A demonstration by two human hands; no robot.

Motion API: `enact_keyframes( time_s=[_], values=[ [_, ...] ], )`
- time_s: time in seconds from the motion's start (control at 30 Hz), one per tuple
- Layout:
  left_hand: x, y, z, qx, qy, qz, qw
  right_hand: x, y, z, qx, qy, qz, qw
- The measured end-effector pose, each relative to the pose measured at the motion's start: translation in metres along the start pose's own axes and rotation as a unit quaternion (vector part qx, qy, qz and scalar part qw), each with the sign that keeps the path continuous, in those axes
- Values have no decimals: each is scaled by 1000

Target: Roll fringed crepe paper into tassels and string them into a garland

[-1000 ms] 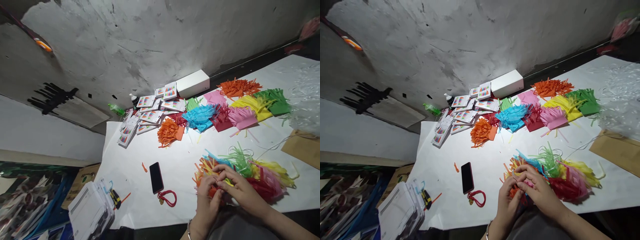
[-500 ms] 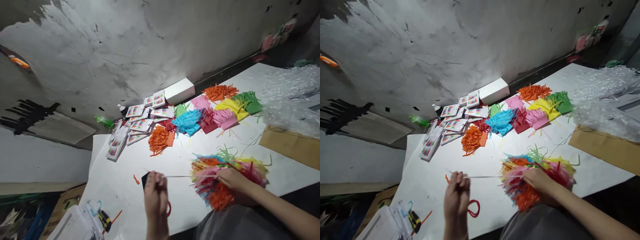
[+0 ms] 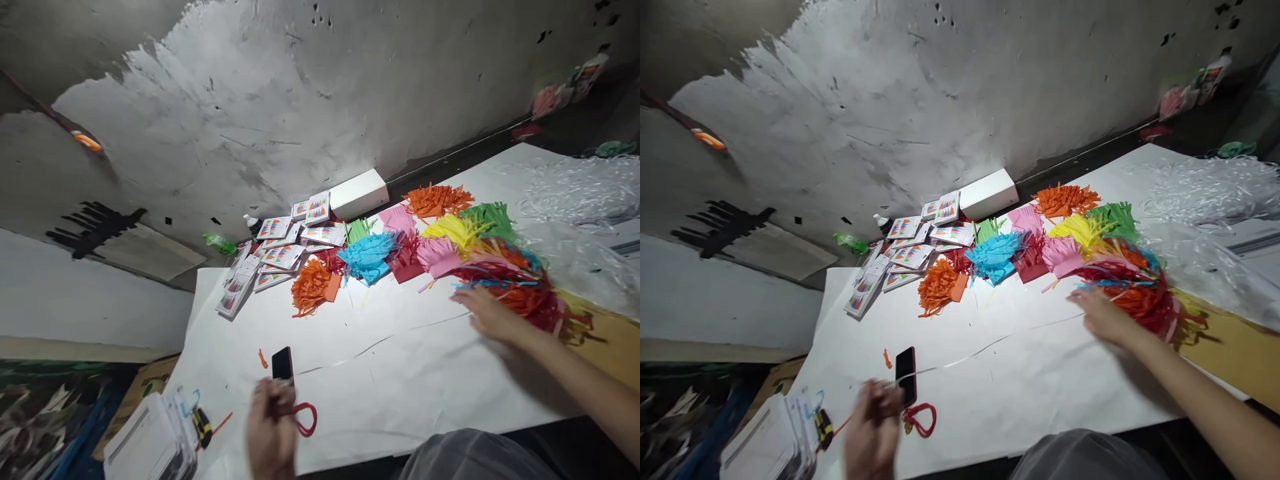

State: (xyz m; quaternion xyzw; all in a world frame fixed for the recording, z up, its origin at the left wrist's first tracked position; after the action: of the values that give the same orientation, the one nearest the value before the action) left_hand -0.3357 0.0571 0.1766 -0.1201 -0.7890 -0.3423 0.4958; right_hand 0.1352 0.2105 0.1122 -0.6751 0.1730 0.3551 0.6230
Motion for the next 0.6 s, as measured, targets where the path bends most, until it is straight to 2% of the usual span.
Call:
enact_keyframes(
  time_s=[0.07,0.1,0.17,0.23,0.3,0.4,0.53,0.6],
  values=[
    [-62,49,-44,-83,-81,18,993,-51,45,-9,-72,-79,30,994],
    [-87,71,-65,-127,-114,26,985,-81,68,-18,-122,-130,66,982],
    [-118,100,-94,-175,-154,27,972,-124,103,-31,-199,-161,150,955],
    [-130,112,-105,-190,-173,25,966,-145,119,-38,-231,-146,201,941],
    [-128,109,-102,-175,-170,23,969,-149,117,-43,-239,-133,216,937],
    [-123,93,-90,-144,-147,21,978,-137,98,-54,-246,-125,224,935],
    [-137,74,-81,-123,-151,-2,981,-107,83,-68,-269,-101,226,931],
    [-143,61,-70,-88,-146,-22,985,-80,81,-66,-250,-62,213,943]
  ],
)
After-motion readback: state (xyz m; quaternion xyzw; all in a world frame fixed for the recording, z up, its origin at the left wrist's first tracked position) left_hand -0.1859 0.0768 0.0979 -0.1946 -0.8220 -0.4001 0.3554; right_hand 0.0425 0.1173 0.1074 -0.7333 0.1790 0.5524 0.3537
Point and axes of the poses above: each hand's wrist, its own z-axis towards the middle knuckle, its own y-axis out of the palm, x = y × z, the point moved 10 cm from there along z, towards the middle knuckle, and after that the axes turned 3 degrees about y, right-handed, at the moved point
